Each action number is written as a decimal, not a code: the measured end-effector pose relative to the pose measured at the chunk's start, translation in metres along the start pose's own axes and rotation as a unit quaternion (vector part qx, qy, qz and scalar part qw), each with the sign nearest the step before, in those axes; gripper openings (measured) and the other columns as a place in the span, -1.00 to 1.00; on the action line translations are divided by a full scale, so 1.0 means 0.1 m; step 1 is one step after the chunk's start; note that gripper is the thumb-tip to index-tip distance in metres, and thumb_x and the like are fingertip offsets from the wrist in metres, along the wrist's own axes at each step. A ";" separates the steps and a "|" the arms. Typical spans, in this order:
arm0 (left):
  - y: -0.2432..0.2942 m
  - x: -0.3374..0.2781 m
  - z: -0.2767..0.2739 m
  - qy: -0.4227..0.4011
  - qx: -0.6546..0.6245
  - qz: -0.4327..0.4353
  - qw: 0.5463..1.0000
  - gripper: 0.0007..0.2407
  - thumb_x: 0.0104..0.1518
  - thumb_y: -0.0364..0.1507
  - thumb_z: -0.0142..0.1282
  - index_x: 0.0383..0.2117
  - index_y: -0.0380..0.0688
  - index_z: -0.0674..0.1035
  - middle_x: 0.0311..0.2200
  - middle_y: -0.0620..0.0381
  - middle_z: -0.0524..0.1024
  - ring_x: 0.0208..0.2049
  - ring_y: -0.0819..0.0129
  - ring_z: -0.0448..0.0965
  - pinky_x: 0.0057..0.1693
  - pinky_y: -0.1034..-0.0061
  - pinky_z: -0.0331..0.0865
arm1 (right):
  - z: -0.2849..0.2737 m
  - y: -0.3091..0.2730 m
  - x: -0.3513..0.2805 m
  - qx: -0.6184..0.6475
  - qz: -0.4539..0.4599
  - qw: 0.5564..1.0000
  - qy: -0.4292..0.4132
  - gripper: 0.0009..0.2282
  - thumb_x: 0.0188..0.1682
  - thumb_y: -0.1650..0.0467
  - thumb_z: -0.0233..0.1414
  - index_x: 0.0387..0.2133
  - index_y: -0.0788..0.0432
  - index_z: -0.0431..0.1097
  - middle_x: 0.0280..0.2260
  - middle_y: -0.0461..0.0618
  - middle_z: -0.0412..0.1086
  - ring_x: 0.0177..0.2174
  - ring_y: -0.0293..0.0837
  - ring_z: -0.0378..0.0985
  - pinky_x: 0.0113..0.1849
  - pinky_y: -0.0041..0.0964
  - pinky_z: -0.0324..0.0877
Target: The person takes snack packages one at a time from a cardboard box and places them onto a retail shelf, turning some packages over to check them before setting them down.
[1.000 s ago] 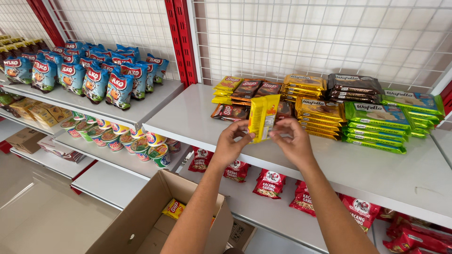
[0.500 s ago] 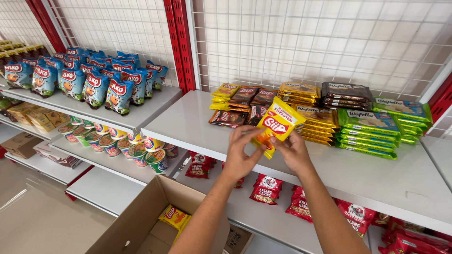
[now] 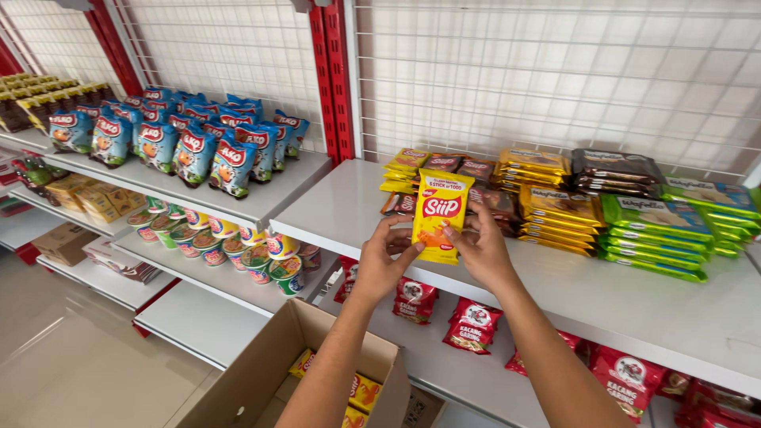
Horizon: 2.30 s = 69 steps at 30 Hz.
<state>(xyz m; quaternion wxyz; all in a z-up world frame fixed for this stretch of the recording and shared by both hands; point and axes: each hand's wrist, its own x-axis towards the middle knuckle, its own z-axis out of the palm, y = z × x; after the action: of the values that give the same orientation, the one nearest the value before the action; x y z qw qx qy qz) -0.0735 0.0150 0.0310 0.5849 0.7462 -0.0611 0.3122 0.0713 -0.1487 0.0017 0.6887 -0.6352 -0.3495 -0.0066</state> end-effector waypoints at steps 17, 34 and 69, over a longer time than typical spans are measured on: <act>-0.70 0.61 -1.52 0.069 0.166 -0.057 0.982 -0.57 0.03 -0.59 0.35 0.10 -0.04 0.59 -0.09 -0.15 0.65 -0.07 -0.03 0.67 0.06 0.28 0.58 | 0.96 0.20 0.34 -0.231 0.063 0.970 -0.048 -0.65 0.07 0.22 0.07 0.07 0.07 0.43 -0.14 0.18 0.54 -0.25 0.10 0.70 -0.27 -0.04 0.60; -1.38 2.01 -1.60 -0.096 0.386 -0.257 0.881 -0.59 0.26 -0.36 0.07 0.26 0.24 0.39 0.21 0.01 0.41 0.18 0.07 0.44 0.16 0.21 0.41 | 1.04 -0.04 0.23 -0.295 0.183 0.935 -0.079 -0.73 0.00 0.28 0.08 -0.05 0.01 0.54 -0.21 -0.21 0.62 -0.17 -0.33 0.64 -0.08 -0.41 0.49; -1.67 2.20 -1.42 -0.076 0.450 -0.239 0.857 -0.73 0.29 -0.29 0.07 0.10 0.34 0.59 0.06 0.11 0.52 0.09 0.11 0.51 0.05 0.20 0.53 | 1.03 -0.01 0.18 -0.376 0.164 0.908 -0.086 -0.72 -0.16 0.21 0.24 -0.15 -0.13 0.62 -0.15 -0.41 0.65 -0.24 -0.38 0.60 -0.10 -0.45 0.49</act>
<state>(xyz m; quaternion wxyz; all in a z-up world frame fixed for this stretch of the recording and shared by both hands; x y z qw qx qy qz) 0.1223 0.2564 0.0271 0.2359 0.9411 0.2215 0.0985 0.0355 -0.0509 0.0061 0.3575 -0.8936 -0.2699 0.0300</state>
